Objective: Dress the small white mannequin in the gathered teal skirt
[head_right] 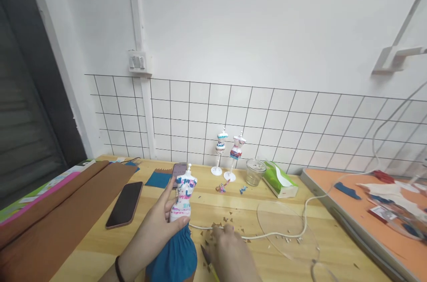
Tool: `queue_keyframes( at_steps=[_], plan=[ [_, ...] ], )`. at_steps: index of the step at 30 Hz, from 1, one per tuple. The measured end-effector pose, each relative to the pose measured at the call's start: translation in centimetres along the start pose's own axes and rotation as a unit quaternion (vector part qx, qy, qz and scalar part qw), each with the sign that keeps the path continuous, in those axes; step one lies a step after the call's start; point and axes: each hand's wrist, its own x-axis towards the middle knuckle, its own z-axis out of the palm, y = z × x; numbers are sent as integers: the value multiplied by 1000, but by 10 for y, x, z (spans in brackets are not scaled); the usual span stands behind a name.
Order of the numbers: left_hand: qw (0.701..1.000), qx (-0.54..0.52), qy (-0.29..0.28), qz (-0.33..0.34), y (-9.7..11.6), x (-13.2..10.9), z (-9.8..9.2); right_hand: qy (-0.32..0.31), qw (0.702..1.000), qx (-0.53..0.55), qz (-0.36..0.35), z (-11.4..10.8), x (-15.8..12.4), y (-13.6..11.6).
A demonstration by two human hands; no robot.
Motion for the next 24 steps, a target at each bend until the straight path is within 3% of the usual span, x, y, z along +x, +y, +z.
queue_keyframes(
  at_steps=[3, 6, 13, 24],
  plan=[
    [999, 49, 7, 6, 2, -4, 5, 64, 996, 23, -62, -38, 16, -19],
    [994, 108, 1, 18, 6, -10, 12, 149, 978, 21, -148, -56, 26, -41],
    [981, 186, 13, 44, 7, -16, 18, 202, 964, 25, -170, -47, 28, -53],
    [987, 155, 18, 40, 1, -15, 21, 163, 968, 16, -189, -47, 32, -40]
  ],
)
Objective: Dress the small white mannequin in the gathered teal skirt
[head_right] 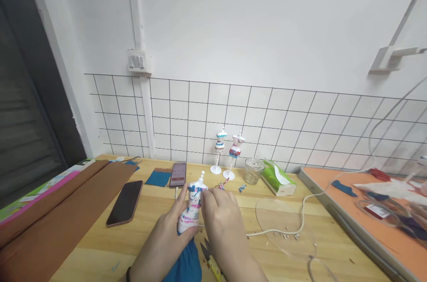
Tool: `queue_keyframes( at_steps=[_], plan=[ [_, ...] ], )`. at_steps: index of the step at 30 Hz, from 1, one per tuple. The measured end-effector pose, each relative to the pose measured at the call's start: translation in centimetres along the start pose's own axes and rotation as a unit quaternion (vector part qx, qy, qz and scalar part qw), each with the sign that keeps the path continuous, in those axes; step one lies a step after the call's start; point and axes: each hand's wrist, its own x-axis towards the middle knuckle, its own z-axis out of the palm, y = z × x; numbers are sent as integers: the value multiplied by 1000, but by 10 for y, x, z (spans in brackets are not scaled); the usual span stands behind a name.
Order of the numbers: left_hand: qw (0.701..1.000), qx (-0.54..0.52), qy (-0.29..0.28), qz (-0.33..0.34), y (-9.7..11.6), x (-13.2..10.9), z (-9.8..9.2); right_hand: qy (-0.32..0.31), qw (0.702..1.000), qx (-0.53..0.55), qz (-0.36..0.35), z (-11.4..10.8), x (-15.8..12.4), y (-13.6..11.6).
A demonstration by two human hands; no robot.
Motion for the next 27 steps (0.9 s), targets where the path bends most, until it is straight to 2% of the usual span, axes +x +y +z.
queue_keyframes(
  at_steps=[3, 5, 10, 14, 21, 24, 27],
  plan=[
    [998, -59, -10, -5, -1, -1, 1, -8, 986, 141, 90, 0, 2, 3],
    [994, -105, -21, -4, -3, -1, 2, -4, 963, 224, 150, -1, 4, 4],
    [983, -180, -39, -10, -8, 1, 5, 10, 904, 345, 254, -5, 7, 2],
    [969, -237, -72, -21, -5, 4, 6, 14, 819, 465, 336, -8, 8, 0],
    [940, -330, -90, -15, -6, 7, 8, 56, 634, 645, 424, -4, 5, -2],
    [921, -376, -106, -10, -10, 8, 9, 58, 574, 694, 431, -1, 4, -3],
    [901, -416, -125, -13, -13, 9, 8, 50, 527, 731, 431, 0, 4, -3]
  ],
)
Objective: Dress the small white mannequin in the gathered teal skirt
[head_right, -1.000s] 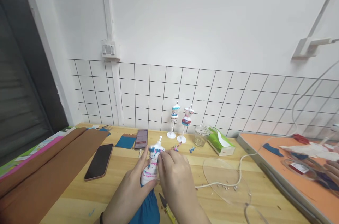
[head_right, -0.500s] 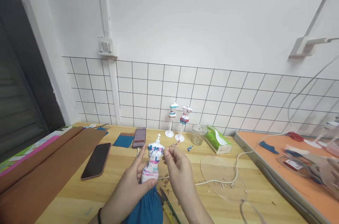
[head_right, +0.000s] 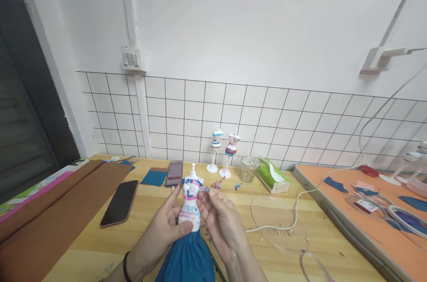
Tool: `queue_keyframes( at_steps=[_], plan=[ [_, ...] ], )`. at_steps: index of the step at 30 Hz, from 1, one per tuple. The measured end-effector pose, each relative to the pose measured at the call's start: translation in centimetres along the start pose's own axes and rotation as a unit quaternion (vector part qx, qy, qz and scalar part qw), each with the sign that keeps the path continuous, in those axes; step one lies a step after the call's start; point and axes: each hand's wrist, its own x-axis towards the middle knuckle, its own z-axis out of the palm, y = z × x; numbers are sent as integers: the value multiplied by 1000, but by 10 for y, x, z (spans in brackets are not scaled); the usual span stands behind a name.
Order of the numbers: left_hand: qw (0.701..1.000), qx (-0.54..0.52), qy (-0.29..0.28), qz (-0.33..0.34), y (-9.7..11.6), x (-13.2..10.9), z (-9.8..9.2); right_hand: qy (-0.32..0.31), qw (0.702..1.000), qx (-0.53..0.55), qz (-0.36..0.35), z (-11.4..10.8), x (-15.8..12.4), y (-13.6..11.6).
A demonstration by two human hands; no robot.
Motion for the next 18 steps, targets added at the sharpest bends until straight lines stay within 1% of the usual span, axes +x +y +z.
queue_keyframes(
  at_steps=[4, 7, 11, 15, 18],
  plan=[
    [998, -61, -25, -3, 2, 3, -5, -20, 997, 62, 38, -2, -1, -1],
    [997, -76, -23, 8, 4, 4, -9, -13, 995, 88, 42, -6, -1, -1],
    [997, -72, -18, 2, 6, 3, -14, 7, 998, 57, 23, -15, 2, -3],
    [998, -53, -23, -4, 7, 4, -15, 17, 999, 36, -11, -25, 6, -14],
    [1000, -21, -18, 7, 9, 4, -13, 13, 999, -20, -42, -25, 3, -20]
  ],
)
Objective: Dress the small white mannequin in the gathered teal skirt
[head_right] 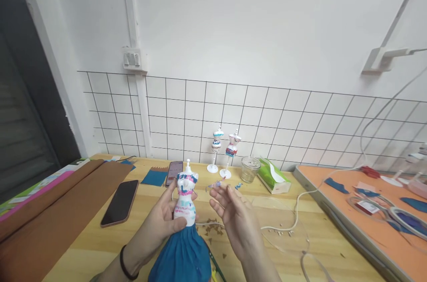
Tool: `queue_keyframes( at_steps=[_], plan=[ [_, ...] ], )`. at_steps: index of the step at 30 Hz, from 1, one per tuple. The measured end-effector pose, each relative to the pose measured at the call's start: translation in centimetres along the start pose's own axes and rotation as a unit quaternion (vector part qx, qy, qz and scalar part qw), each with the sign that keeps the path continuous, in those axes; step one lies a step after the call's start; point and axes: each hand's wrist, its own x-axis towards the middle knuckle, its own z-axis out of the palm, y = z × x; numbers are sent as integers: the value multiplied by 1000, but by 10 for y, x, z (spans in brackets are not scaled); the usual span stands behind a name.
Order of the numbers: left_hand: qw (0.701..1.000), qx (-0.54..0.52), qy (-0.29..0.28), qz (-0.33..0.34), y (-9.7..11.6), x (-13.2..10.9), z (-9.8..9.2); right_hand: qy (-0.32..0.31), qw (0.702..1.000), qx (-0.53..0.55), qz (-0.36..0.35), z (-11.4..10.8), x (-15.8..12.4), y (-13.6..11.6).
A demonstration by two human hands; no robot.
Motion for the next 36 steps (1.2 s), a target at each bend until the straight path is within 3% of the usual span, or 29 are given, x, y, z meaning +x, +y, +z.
queue_keyframes(
  at_steps=[2, 5, 9, 12, 17, 22, 25, 28, 31, 36],
  plan=[
    [1000, 15, 2, 7, 1, 0, 2, 1, 995, -82, -51, 3, -4, -1],
    [1000, 13, 2, 2, 1, -1, 4, 3, 963, -241, -123, 9, -9, 1],
    [1000, 6, -8, -1, -1, -1, 3, -47, 917, -373, -130, 18, -9, 8],
    [1000, 0, -25, 2, -3, -1, 3, -57, 910, -389, -128, 23, -6, 11],
    [1000, 3, -10, 5, -4, -1, 4, -53, 924, -363, -106, 29, -8, 9],
    [998, 41, 36, 30, -4, 0, 7, -59, 958, -276, -49, 26, -13, -3],
    [997, 52, 44, 33, -4, 1, 9, -55, 948, -304, -82, 23, -14, -5],
    [997, 57, 43, 38, -5, -1, 10, -45, 888, -425, -171, 19, -13, 3],
    [995, 65, 65, 33, -5, -2, 13, -76, 806, -511, -289, 16, -13, 14],
    [990, 106, 95, 10, -3, -4, 18, -107, 573, -638, -503, 11, -11, 23]
  ],
)
